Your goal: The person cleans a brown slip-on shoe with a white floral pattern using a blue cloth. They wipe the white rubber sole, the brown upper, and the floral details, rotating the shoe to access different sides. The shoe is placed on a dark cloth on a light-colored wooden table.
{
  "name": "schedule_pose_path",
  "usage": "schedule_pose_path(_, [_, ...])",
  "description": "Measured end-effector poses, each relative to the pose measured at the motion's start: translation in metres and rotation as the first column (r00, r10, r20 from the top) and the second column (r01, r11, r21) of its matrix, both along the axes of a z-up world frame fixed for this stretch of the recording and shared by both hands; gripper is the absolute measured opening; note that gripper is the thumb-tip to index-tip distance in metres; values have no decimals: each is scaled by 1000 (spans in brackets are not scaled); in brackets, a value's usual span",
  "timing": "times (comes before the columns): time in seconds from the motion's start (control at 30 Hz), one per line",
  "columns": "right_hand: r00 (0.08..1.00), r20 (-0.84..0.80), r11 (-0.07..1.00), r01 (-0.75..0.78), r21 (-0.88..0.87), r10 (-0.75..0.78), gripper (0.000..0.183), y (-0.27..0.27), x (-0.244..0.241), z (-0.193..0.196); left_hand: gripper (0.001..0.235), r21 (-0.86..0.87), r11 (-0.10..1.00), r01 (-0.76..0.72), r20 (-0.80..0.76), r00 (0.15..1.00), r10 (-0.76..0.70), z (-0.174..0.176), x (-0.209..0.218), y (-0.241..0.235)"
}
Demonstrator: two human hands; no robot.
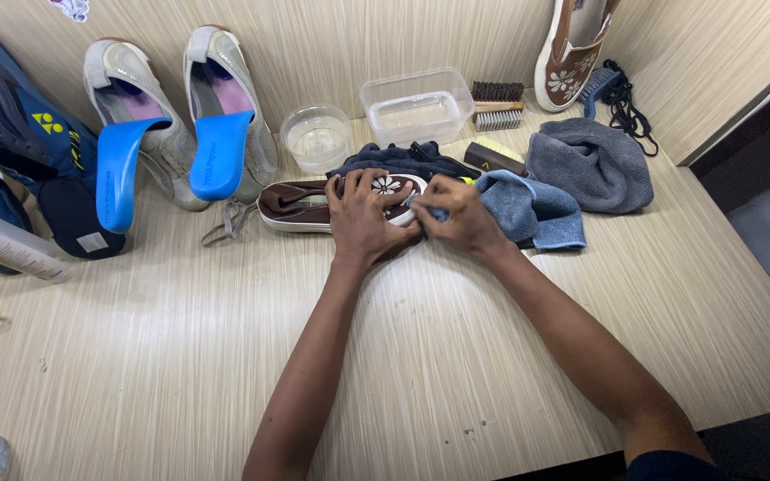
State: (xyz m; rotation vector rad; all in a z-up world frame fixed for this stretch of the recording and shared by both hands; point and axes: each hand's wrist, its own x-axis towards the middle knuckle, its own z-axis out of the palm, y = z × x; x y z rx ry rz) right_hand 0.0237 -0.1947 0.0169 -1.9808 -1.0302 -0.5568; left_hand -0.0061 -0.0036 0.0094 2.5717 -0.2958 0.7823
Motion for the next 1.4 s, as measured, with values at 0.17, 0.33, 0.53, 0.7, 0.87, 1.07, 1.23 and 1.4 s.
schedule_pose_path(0.17, [997, 40, 997, 62, 48, -64, 6, -2, 9, 2, 48, 8, 1000, 4, 5, 1000, -4, 1, 2, 1])
schedule_pose_path(0.33, [997, -33, 996, 70, 63, -68, 3, -3, 10, 4, 50, -10, 1000, 0, -5, 1000, -1, -1, 3, 1])
schedule_pose_path(0.53, [994, -110, 995, 14, 102, -3, 7, -7, 13, 2, 51, -17, 1000, -2, 11, 1000, 2, -1, 4, 1])
schedule_pose_path(0.7, [999, -6, 997, 33, 77, -32, 4, -7, 10, 3, 49, -8, 1000, 3, 8, 1000, -3, 3, 2, 2])
schedule_pose_path(0.87, [1000, 4, 998, 28, 60, -28, 6, -4, 7, 6, 50, -7, 1000, -1, 11, 1000, 1, 0, 4, 1])
schedule_pose_path(1.07, [1000, 20, 1000, 21, 10, -21, 4, 0, -1, 6, 46, -3, 1000, -25, 17, 1000, 25, -1, 4, 0])
schedule_pose_path(1.23, [994, 52, 993, 93, 77, -97, 8, 0, 11, 3, 33, -18, 999, -49, 8, 999, 49, 14, 5, -5])
schedule_pose_path(1.4, [999, -7, 994, 42, 98, -42, 1, -5, 12, 6, 30, -50, 999, -13, 19, 1000, 14, 16, 1, -4])
